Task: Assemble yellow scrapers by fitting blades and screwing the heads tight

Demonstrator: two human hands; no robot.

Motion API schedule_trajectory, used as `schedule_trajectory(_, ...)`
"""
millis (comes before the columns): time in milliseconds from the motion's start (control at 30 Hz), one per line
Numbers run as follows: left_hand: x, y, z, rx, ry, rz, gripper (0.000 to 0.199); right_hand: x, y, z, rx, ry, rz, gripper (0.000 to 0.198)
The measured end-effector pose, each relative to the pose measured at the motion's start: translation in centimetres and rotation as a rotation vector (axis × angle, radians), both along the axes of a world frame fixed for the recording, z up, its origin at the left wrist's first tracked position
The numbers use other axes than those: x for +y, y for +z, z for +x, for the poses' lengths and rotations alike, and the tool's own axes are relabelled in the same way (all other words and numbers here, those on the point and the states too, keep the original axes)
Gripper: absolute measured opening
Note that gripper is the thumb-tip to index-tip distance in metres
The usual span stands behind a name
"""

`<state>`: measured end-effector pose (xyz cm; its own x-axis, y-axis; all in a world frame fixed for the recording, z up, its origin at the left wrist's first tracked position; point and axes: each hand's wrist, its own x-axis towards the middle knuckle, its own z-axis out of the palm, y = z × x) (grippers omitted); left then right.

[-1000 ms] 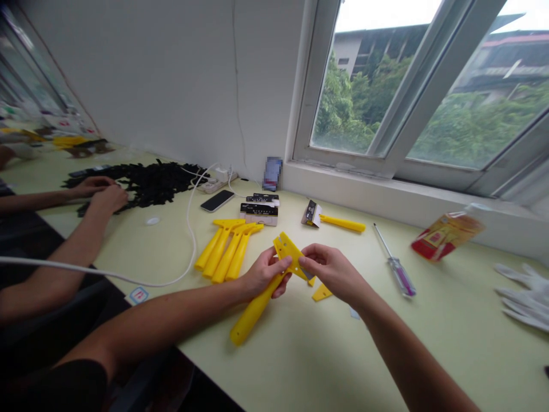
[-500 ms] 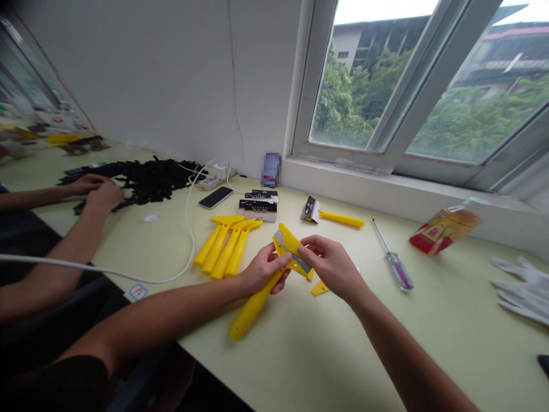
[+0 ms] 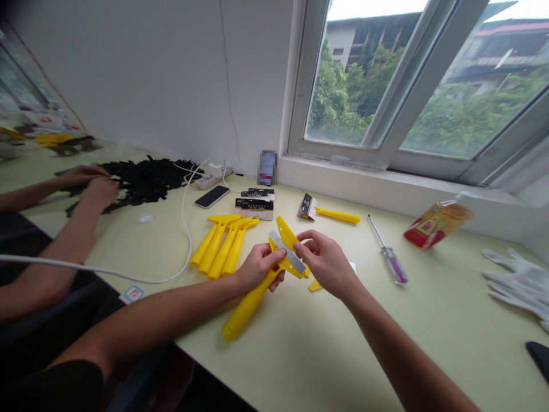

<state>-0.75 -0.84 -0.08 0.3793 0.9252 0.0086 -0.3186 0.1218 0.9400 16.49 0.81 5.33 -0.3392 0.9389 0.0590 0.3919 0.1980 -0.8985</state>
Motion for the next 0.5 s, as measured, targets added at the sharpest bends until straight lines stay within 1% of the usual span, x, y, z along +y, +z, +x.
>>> schedule_trajectory(67, 0.1, -0.1, 0.0, 0.003, 0.007, -0.008, 0.041, 0.0, 0.1, 0.1, -0.006, -0.014, -0.002, 0.031)
schedule_trajectory(233, 0.0, 0.2, 0.0, 0.008, 0.031, -0.015, 0.041, 0.6, 0.3, 1.1, 0.011, -0.072, 0.061, 0.03)
schedule_trajectory(400, -0.2, 0.7, 0.0, 0.02, 0.071, -0.055, 0.044, 1.0, 0.6, 2.0, 0.053, -0.084, 0.07, 0.039)
schedule_trajectory(433, -0.2, 0.7, 0.0, 0.019, 0.071, -0.055, 0.044, 1.0, 0.6, 2.1, 0.045, -0.08, 0.084, 0.039)
schedule_trajectory(500, -0.2, 0.7, 0.0, 0.018, 0.066, -0.045, 0.044, 1.0, 0.6, 2.2, 0.002, -0.057, 0.124, 0.033)
